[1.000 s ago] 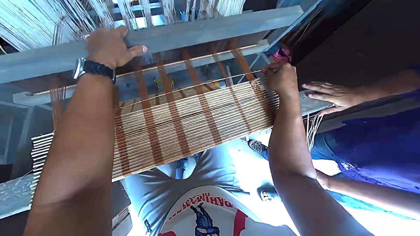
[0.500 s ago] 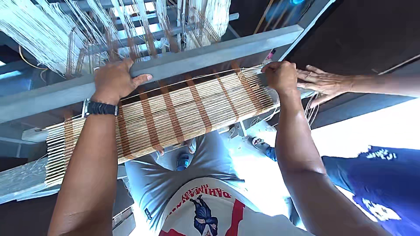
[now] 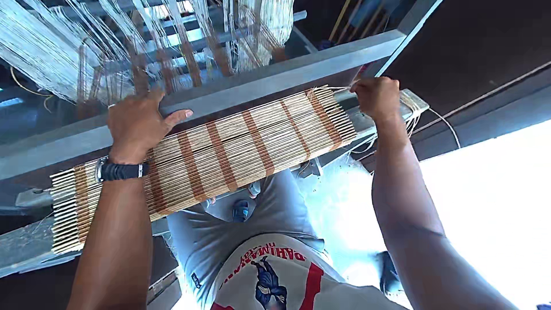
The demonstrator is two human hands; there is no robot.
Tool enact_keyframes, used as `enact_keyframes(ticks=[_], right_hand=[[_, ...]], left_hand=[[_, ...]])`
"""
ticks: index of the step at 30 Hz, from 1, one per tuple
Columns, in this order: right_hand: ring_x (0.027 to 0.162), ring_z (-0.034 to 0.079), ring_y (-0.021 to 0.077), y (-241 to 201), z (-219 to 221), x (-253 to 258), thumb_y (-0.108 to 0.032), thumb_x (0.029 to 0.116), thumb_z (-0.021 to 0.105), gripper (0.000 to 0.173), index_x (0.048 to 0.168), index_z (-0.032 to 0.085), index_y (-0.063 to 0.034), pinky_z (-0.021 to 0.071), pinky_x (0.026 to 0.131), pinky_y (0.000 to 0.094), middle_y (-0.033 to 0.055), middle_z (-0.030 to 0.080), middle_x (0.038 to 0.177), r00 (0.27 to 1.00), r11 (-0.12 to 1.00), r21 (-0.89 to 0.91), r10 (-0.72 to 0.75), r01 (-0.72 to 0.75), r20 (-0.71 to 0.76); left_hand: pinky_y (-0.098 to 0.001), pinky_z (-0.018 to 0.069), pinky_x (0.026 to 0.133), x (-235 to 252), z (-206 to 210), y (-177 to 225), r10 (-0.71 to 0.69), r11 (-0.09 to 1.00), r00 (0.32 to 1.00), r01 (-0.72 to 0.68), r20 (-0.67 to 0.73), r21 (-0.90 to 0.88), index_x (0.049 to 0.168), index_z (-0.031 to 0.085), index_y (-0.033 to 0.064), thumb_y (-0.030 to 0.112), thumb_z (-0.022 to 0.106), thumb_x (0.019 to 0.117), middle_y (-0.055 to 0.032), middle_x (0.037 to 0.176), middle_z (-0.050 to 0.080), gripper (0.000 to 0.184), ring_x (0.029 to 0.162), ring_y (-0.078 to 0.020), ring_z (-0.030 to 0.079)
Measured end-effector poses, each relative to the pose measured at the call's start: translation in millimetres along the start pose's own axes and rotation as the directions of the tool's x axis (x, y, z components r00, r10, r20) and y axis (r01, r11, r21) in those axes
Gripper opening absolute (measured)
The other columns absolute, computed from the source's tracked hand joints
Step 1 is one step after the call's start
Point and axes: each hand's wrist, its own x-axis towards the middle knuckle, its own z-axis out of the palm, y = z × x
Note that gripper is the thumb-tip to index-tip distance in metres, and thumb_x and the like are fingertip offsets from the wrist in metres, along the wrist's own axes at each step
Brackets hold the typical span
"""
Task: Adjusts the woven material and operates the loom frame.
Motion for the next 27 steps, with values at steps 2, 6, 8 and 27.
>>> enact_keyframes(ticks=[2,6,8,27], right_hand=[[0.104,0.067,0.0529,-1,-2,1,-0.019,0.1045,0.055,0.026,0.110,0.076,-0.0052,0.0459,0.090,0.0767,0.0287,0.072,0.107,1.000,1.000,0.001,0.000,0.000,0.003],[0.104,0.066,0.0538,-1,-5,-3,-0.021,0.1051,0.056,0.027,0.111,0.076,-0.0033,0.0449,0.090,0.0777,0.0308,0.071,0.109,0.998,0.998,-0.006,-0.059,0.059,0.007],[0.106,0.065,0.0553,-4,-8,-8,-0.020,0.1048,0.056,0.027,0.110,0.076,-0.0036,0.0438,0.090,0.0786,0.0314,0.071,0.109,0.998,0.998,-0.017,-0.062,0.062,0.004],[0.120,0.054,0.0624,20,-29,34,-0.023,0.1077,0.055,0.048,0.138,0.048,0.0136,0.0400,0.100,0.0772,0.0457,0.055,0.126,0.992,0.995,0.001,-0.103,0.103,0.076]], left_hand=[[-0.0782,0.0460,0.077,8,0,-2,0.017,1.000,1.000,-0.017,-0.004,-0.012,0.127,0.063,0.0062,0.084,0.052,0.0863,-0.0337,0.108,0.067,0.089,0.103,-0.0591,0.064],[-0.0796,0.0442,0.083,37,11,-10,0.015,0.997,0.999,-0.018,-0.038,-0.069,0.127,0.064,0.0073,0.082,0.054,0.0868,-0.0322,0.114,0.067,0.085,0.108,-0.0574,0.063],[-0.0786,0.0425,0.091,48,12,-9,-0.032,0.996,0.999,0.031,-0.005,-0.078,0.133,0.062,0.0118,0.082,0.056,0.0866,-0.0288,0.124,0.066,0.084,0.118,-0.0541,0.060],[-0.0641,0.0508,0.084,-1,9,-2,0.021,0.998,0.993,-0.028,-0.117,-0.060,0.123,0.068,0.0166,0.086,0.052,0.0838,-0.0130,0.113,0.071,0.081,0.106,-0.0377,0.068]])
